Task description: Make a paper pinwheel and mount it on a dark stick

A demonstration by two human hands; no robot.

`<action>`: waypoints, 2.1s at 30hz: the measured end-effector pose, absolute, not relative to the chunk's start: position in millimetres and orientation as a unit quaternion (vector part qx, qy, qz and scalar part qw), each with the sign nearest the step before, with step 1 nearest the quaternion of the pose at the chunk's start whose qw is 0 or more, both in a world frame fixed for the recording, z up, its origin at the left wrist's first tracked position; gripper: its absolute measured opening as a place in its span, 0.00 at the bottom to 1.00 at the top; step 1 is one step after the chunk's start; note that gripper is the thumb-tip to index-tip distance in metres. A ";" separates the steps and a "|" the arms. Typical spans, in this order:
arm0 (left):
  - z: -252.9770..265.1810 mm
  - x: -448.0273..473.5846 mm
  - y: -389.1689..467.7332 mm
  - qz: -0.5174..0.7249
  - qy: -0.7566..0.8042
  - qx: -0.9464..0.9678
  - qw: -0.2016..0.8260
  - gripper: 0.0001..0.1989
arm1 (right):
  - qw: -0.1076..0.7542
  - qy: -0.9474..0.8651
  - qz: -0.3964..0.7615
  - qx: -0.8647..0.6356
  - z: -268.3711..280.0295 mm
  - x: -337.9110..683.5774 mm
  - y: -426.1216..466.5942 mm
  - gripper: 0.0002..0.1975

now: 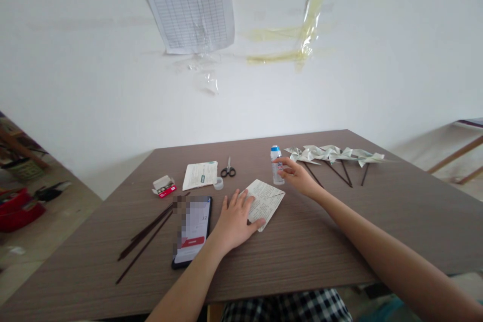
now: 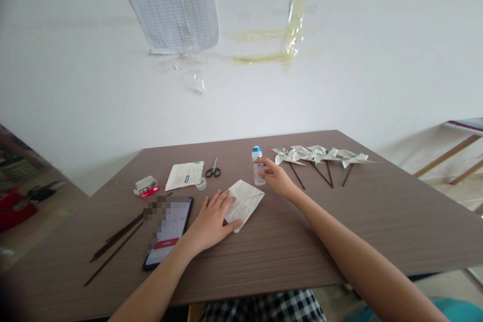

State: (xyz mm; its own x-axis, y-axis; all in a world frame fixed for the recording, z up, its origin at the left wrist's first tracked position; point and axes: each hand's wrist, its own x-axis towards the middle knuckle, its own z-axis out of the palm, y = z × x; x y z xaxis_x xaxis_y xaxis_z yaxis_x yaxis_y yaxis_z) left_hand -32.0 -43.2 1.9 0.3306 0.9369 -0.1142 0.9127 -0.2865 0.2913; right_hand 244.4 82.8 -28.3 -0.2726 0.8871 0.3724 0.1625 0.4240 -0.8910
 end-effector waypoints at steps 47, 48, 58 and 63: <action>1.0 -40.9 -39.9 0.038 0.570 0.805 0.163 0.38 | 0.401 -0.695 0.385 -0.456 -32.9 203.6 51.3 0.33; 1.2 -40.8 -40.0 0.039 0.569 0.804 0.164 0.38 | 0.404 -0.694 0.385 -0.454 -32.4 203.0 50.4 0.33; 5.7 -38.1 -41.9 0.025 0.570 0.802 0.174 0.38 | 0.353 -0.738 0.304 -0.488 -32.6 201.6 48.7 0.24; 6.7 -36.4 -42.2 0.028 0.570 0.803 0.169 0.39 | 0.317 -0.770 0.232 -0.502 -23.6 196.0 45.0 0.22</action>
